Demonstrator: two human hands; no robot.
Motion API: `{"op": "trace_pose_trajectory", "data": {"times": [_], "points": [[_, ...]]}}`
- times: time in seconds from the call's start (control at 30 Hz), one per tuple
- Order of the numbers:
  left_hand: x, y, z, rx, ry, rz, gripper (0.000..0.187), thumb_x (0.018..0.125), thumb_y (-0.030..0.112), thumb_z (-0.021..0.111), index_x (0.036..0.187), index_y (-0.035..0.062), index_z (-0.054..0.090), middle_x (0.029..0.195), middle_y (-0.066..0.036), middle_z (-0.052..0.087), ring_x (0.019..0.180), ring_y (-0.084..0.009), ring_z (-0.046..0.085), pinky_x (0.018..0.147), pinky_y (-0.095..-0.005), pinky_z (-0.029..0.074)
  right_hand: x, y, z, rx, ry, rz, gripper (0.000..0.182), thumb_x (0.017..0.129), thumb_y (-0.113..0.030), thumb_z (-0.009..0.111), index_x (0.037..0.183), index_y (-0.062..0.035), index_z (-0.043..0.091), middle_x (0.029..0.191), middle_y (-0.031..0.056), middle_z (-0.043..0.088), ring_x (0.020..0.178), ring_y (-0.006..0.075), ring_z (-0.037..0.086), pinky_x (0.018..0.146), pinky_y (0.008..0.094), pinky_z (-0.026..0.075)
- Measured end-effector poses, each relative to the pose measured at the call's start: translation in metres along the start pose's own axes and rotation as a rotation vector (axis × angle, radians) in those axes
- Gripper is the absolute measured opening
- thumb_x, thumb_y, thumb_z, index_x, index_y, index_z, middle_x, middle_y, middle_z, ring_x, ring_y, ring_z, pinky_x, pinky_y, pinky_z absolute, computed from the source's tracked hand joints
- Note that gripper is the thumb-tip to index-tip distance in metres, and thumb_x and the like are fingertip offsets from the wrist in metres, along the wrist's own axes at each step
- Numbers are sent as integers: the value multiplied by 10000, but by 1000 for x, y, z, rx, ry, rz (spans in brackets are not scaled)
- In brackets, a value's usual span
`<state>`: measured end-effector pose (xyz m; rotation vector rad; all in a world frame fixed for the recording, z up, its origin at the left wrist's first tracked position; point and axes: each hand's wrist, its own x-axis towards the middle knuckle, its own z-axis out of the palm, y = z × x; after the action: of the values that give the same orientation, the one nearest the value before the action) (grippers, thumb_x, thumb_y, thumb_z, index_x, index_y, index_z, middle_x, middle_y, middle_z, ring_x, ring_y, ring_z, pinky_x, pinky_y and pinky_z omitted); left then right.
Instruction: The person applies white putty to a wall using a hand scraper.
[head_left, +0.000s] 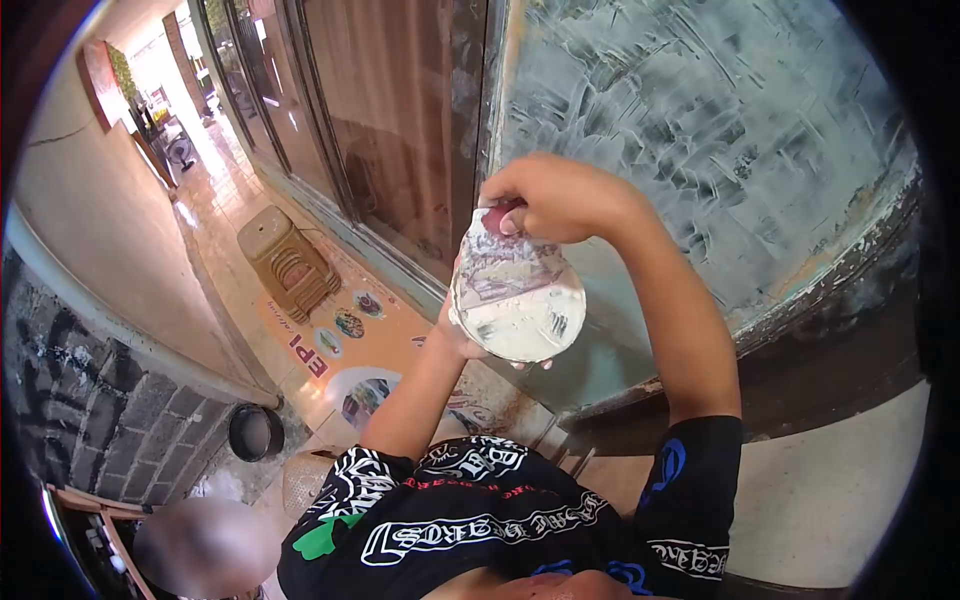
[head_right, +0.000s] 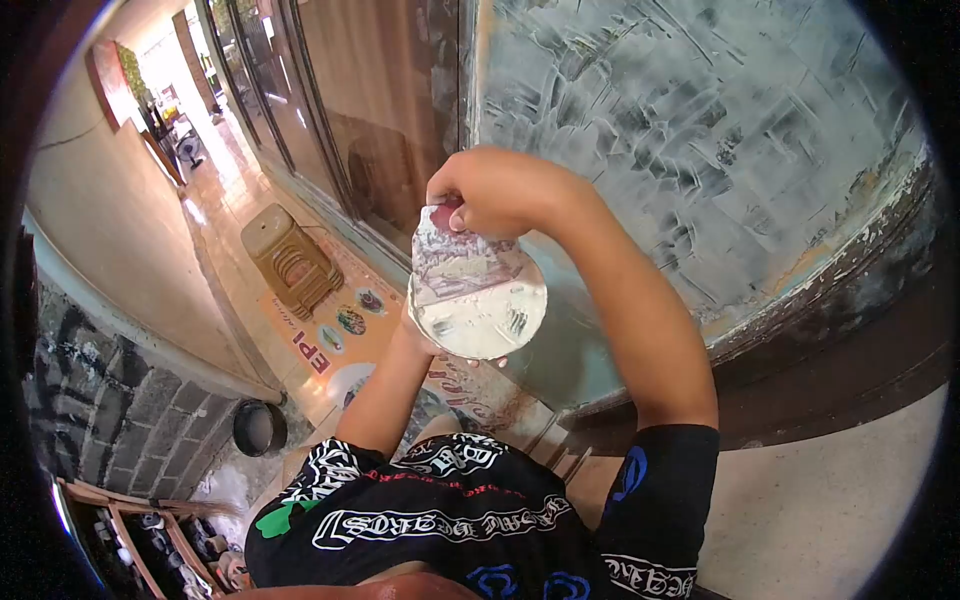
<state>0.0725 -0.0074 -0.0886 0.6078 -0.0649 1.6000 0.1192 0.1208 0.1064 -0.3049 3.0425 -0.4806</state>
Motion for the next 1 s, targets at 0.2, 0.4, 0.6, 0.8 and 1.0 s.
{"op": "trace_pose_trajectory", "data": {"times": [0.2, 0.4, 0.6, 0.8, 1.0], "points": [[-1, 2, -2, -130, 148, -10, 1026, 817, 873, 329, 1541, 147, 301, 1437, -258, 472, 1033, -574, 610, 569, -596, 602, -5, 3, 8, 19, 29, 4, 157, 822, -63, 715, 948, 3, 647, 836, 188, 664, 757, 351, 586, 714, 420, 463], [0, 0, 8, -175, 282, 36, 1014, 823, 863, 352, 1547, 155, 292, 1470, -246, 441, 1101, -576, 578, 614, -622, 593, -10, 9, 8, 164, -25, -42, 155, 819, -65, 715, 943, -3, 648, 837, 188, 663, 751, 352, 583, 711, 420, 463], [3, 0, 2, -96, 63, -26, 1026, 822, 864, 351, 1545, 140, 286, 1472, -254, 433, 1130, -556, 574, 630, -634, 596, -16, 5, 0, 1, 20, 53, 153, 819, -54, 704, 955, 0, 657, 876, 165, 693, 759, 318, 608, 727, 409, 479], [4, -6, -1, -143, 22, -61, 1000, 834, 845, 375, 1540, 141, 305, 1448, -246, 466, 1143, -544, 573, 640, -646, 584, -22, 0, 1, -8, 35, 50, 174, 824, -53, 695, 987, 0, 667, 867, 166, 689, 773, 300, 621, 746, 380, 488], [6, -3, -12, -58, 78, -79, 952, 850, 829, 365, 1525, 159, 339, 1445, -219, 481, 1177, -515, 567, 683, -658, 584, -31, 3, 12, 158, 67, -29, 181, 814, -70, 701, 970, 1, 646, 838, 199, 658, 796, 358, 619, 731, 428, 464]]}}
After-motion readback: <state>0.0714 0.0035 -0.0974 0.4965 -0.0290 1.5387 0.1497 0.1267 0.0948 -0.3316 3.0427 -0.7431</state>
